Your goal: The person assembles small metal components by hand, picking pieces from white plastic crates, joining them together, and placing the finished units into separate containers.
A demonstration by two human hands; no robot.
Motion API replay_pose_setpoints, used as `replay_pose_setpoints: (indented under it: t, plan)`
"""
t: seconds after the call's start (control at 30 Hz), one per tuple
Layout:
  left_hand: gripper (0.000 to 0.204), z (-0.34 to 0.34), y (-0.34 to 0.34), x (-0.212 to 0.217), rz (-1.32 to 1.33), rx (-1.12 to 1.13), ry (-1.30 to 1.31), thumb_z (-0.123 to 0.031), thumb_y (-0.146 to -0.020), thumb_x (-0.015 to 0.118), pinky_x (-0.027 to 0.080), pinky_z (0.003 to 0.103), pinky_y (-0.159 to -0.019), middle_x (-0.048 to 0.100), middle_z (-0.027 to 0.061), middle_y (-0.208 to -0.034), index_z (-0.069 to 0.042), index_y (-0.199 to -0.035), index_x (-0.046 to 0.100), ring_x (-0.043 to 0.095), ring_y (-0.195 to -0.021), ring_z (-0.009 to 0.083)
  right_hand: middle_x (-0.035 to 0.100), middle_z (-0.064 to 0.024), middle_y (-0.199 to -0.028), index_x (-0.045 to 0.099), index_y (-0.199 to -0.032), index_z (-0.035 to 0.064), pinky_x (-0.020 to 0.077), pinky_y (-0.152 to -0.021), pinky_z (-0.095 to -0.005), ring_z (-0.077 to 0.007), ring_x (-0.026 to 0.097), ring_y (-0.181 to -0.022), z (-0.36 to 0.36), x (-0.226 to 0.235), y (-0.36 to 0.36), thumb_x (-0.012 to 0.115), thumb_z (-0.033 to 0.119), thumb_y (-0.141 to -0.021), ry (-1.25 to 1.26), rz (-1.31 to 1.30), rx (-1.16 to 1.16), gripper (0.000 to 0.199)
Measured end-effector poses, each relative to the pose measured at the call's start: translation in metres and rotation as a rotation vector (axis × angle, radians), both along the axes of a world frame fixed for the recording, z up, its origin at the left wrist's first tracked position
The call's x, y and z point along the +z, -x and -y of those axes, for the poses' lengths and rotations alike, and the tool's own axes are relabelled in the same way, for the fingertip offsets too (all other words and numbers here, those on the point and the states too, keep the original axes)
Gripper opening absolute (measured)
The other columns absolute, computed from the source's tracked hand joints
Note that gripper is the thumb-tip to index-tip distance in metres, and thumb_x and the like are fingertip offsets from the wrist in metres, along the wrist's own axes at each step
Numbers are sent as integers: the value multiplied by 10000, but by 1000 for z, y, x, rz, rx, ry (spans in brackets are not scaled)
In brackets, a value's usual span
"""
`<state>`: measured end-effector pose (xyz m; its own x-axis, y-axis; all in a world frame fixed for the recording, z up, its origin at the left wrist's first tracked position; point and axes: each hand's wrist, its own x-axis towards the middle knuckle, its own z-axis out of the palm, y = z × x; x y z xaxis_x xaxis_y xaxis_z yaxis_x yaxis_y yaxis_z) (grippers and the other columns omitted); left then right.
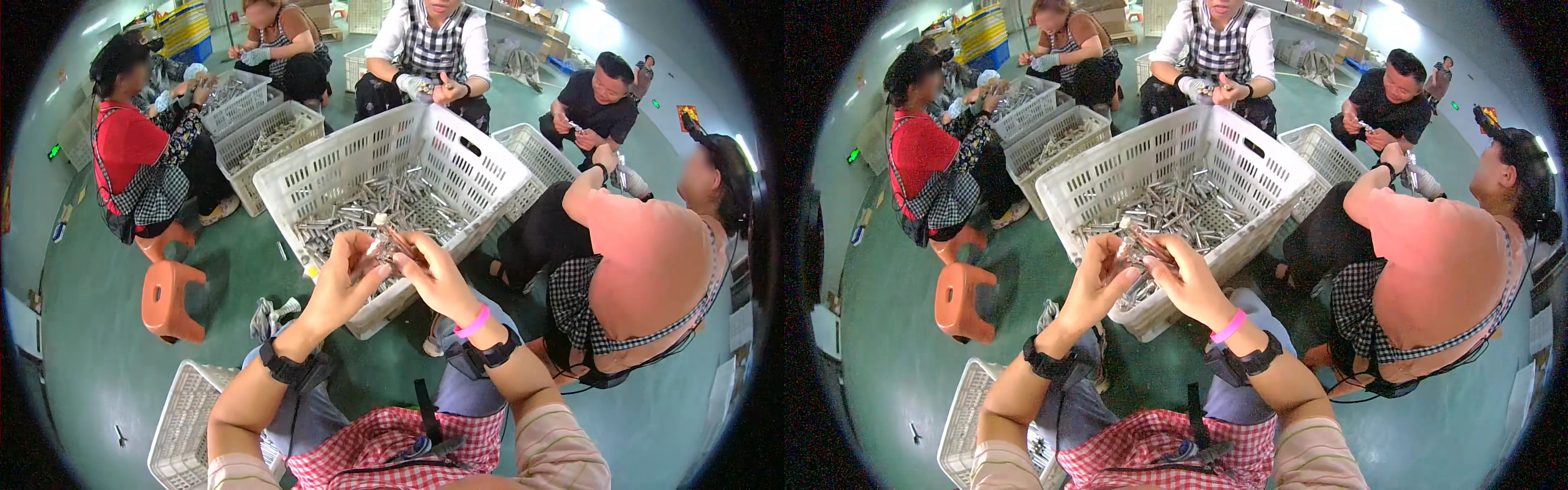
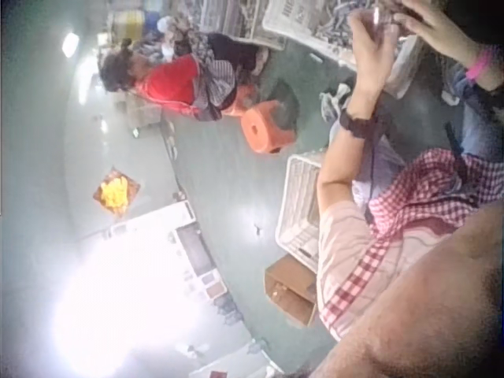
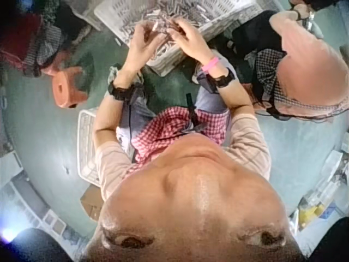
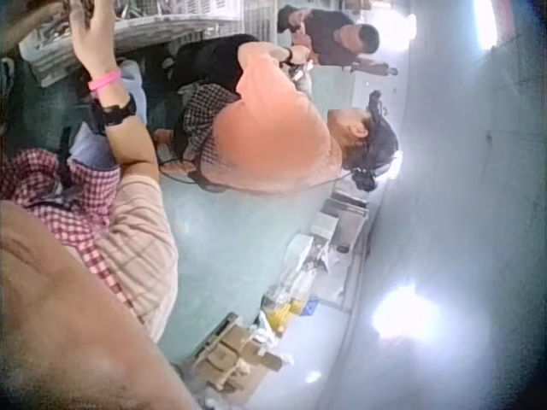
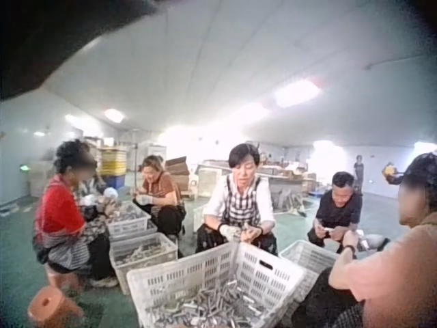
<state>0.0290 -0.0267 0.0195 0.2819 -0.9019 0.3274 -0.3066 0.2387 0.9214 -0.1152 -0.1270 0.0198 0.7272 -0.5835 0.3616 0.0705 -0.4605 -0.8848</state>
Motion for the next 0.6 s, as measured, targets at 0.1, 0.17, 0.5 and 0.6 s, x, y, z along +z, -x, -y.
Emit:
replay_pose_setpoints:
  t: [0.1,0.17,0.5,0.6]
  plan:
    - [332,0,-2,0,-60,-23,68,-110,-846,585,442,241,-725,508,51,-905,4,-1080,379,503,-830,99,545,-74,-867,498,-1054,-19,440,-654,-238,-99,508,-785,-2,3,-4,545,144,-873,-49,40,-20,248]
    - [272,2,-1,0,-140,-47,77,-131,-863,553,364,194,-660,426,-14,-868,-28,-1047,382,403,-771,41,553,-52,-828,507,-1027,-14,436,-632,-231,-89,508,-740,-2,5,-3,539,147,-876,-99,-2,-36,223]
    - [153,1,-3,0,-99,33,-13,-163,-904,495,330,183,-567,424,-34,-751,-44,-944,409,370,-661,31,559,-73,-809,536,-971,-10,423,-616,-250,-120,523,-689,0,-2,0,544,153,-867,120,-7,-55,194]
    - [207,1,-3,-6,-73,61,5,-185,-886,536,371,214,-562,471,3,-705,-13,-920,427,419,-648,52,566,-68,-851,530,-1036,-11,429,-681,-258,-128,531,-744,-6,3,-1,543,130,-865,100,57,-72,223]
